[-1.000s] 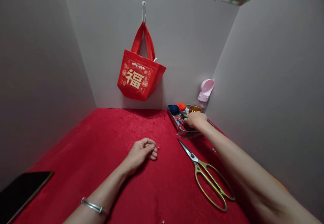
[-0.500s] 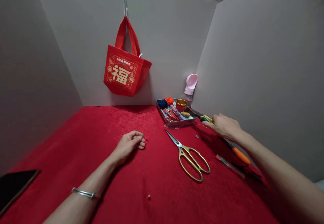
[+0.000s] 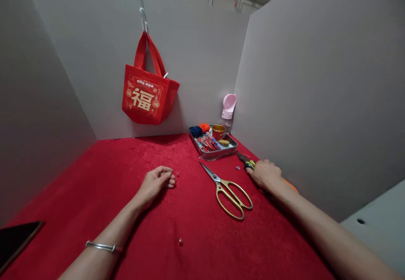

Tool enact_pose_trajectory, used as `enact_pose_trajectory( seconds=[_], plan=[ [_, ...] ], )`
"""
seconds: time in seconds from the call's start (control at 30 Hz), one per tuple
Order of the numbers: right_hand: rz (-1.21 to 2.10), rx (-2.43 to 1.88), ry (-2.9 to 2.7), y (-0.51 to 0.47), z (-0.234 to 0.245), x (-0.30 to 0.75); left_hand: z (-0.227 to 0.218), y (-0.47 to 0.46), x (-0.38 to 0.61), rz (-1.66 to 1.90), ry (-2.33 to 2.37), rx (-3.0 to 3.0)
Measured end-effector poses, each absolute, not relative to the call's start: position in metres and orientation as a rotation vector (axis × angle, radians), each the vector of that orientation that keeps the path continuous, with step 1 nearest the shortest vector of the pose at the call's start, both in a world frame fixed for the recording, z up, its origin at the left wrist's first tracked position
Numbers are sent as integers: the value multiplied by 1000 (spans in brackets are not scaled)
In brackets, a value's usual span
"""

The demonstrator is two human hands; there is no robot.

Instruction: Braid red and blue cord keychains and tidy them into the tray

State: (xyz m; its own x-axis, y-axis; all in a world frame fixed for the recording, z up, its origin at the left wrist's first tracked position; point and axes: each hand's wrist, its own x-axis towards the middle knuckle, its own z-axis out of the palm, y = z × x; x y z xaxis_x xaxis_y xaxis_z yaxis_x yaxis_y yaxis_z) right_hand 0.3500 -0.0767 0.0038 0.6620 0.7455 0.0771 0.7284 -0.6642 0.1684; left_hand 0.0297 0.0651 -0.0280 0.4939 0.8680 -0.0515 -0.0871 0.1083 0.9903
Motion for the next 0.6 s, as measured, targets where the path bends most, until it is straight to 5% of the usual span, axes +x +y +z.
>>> enact_pose_trajectory(
  seconds=[0.2, 0.3, 0.6],
  plan=[
    [249, 2612, 1578, -73, 19, 327, -29, 65, 29, 808, 785, 1274],
    [-27, 2444, 1965, -61, 26, 286, -27, 63, 29, 803, 770, 1267],
    [-501, 2318, 1994, -26, 37, 246, -30, 65, 27, 807, 753, 1258]
  ],
)
